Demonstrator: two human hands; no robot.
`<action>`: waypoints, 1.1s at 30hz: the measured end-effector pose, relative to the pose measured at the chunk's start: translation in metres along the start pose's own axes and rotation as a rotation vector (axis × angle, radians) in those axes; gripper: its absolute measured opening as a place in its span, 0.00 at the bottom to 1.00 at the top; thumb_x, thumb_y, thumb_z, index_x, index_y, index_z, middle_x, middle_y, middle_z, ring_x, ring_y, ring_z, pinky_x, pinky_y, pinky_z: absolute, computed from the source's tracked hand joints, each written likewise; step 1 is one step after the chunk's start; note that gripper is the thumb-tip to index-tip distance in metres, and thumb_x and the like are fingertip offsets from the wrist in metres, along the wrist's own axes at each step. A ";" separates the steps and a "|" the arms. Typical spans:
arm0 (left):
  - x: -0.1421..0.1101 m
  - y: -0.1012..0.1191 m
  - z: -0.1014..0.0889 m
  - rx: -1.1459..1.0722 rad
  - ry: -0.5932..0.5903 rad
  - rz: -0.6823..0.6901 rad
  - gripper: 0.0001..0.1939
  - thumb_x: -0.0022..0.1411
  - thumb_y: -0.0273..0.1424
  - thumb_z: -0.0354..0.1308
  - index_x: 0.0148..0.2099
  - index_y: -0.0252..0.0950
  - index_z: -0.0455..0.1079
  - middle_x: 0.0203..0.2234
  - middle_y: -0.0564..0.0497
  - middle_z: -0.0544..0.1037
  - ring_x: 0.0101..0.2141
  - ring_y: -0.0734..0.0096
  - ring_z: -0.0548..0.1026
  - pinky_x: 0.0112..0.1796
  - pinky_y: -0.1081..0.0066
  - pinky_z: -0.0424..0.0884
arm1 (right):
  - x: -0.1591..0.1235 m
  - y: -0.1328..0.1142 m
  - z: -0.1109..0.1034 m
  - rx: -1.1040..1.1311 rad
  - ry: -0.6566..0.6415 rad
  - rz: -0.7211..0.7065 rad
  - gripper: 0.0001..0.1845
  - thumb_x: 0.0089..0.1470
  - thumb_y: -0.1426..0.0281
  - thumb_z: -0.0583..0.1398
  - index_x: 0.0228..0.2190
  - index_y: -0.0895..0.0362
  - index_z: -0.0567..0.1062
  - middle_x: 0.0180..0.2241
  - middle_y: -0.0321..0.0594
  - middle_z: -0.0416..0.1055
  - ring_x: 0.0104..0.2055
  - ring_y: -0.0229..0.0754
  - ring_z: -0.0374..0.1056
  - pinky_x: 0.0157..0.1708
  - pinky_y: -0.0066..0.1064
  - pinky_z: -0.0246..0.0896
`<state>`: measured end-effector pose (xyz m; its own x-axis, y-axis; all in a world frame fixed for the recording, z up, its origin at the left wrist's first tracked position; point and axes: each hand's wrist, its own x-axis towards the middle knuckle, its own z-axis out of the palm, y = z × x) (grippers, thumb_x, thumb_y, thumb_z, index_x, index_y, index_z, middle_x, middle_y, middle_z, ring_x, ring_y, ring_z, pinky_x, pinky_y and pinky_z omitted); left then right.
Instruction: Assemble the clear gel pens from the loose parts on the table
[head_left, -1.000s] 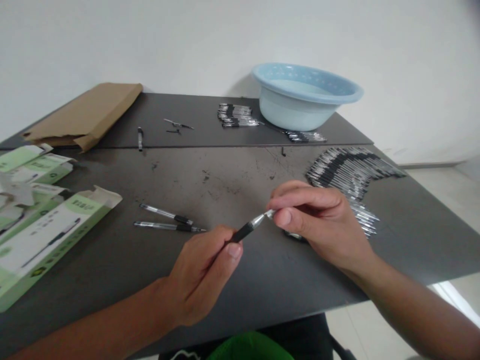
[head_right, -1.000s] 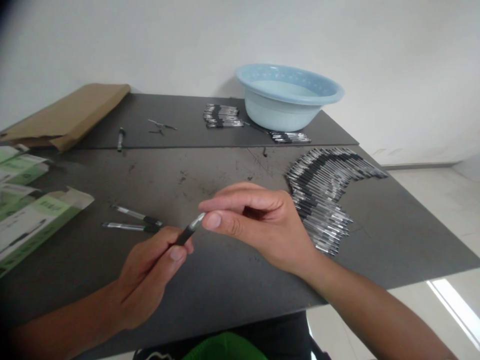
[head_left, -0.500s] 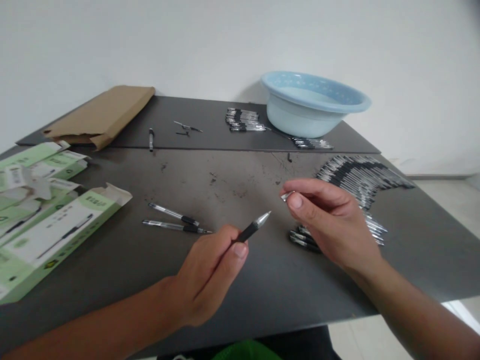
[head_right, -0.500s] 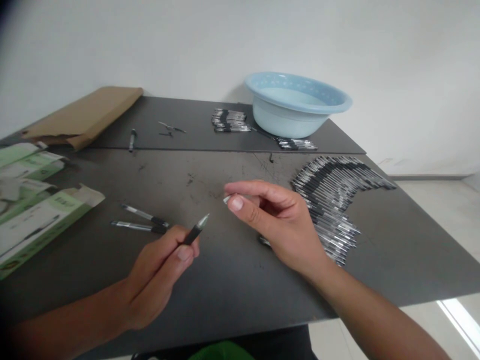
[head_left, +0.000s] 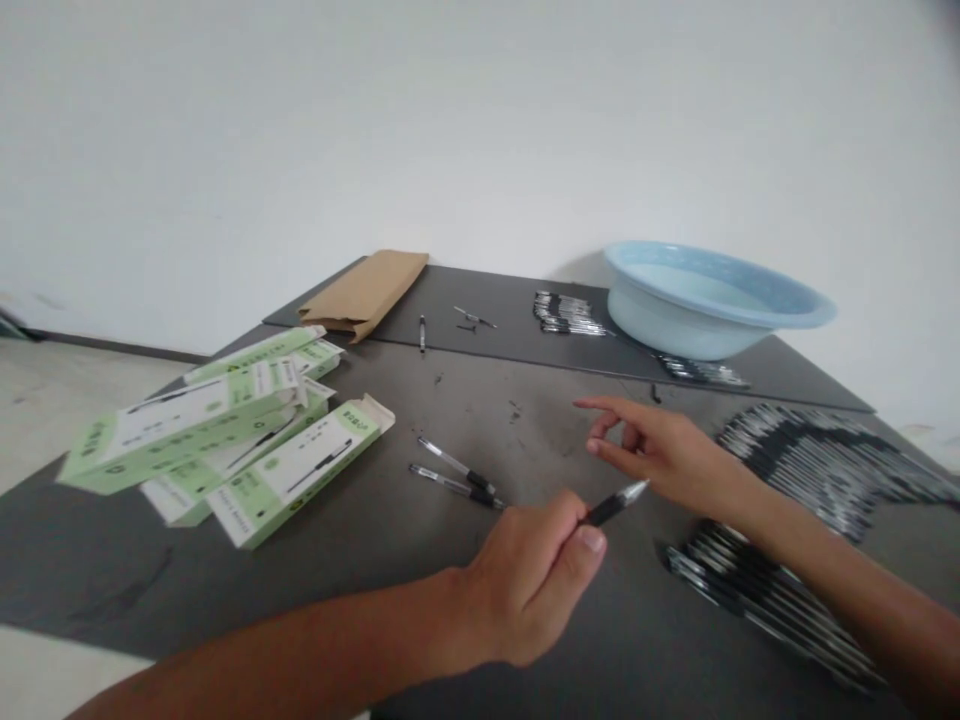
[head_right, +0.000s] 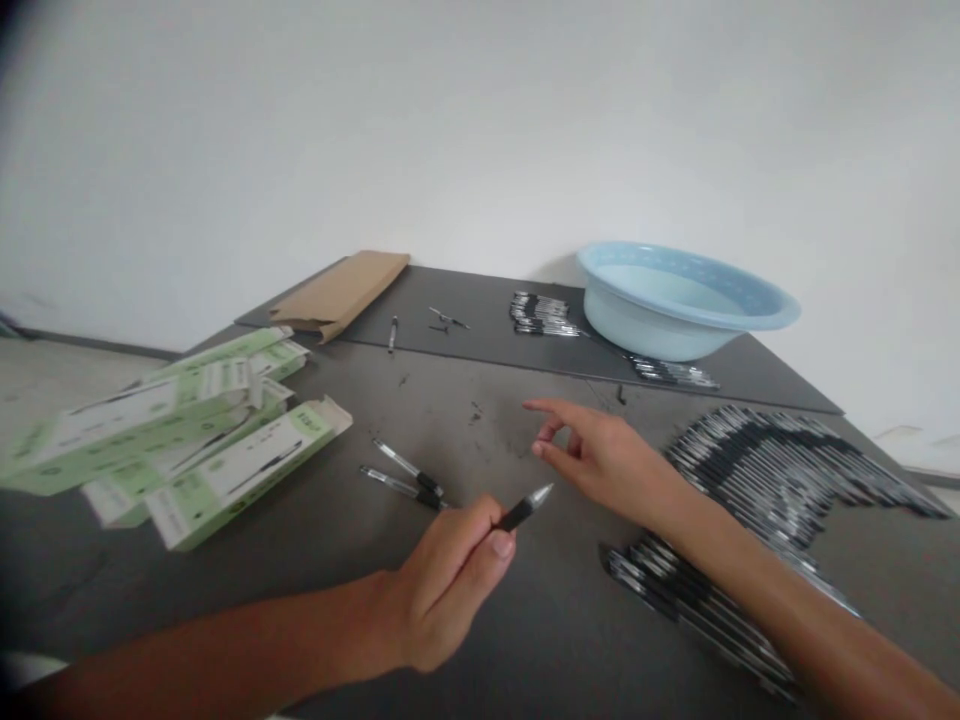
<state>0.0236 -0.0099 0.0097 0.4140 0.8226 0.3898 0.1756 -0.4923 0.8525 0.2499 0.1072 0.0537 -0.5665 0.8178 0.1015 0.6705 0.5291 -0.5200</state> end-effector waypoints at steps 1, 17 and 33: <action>0.001 0.000 0.000 0.017 0.015 0.016 0.17 0.81 0.40 0.41 0.39 0.40 0.60 0.23 0.56 0.65 0.24 0.70 0.67 0.28 0.68 0.58 | 0.015 -0.004 -0.001 -0.088 -0.053 -0.025 0.26 0.66 0.64 0.61 0.64 0.49 0.72 0.42 0.36 0.82 0.26 0.36 0.71 0.31 0.30 0.67; 0.000 -0.005 -0.002 0.070 0.073 0.015 0.18 0.82 0.40 0.40 0.39 0.40 0.62 0.25 0.52 0.70 0.28 0.65 0.72 0.31 0.66 0.63 | 0.118 0.001 0.032 -0.412 -0.131 0.038 0.24 0.67 0.69 0.62 0.62 0.53 0.75 0.47 0.45 0.85 0.51 0.51 0.80 0.53 0.44 0.72; 0.003 -0.016 -0.001 0.059 0.078 -0.027 0.18 0.77 0.46 0.38 0.41 0.41 0.60 0.24 0.51 0.69 0.25 0.64 0.70 0.29 0.64 0.63 | 0.190 -0.006 0.014 -0.320 -0.107 -0.102 0.14 0.70 0.61 0.61 0.51 0.52 0.83 0.51 0.43 0.83 0.50 0.46 0.79 0.54 0.39 0.73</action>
<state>0.0213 0.0006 -0.0027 0.3379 0.8542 0.3953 0.2385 -0.4839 0.8420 0.1315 0.2563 0.0648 -0.6741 0.7375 0.0414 0.7143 0.6651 -0.2180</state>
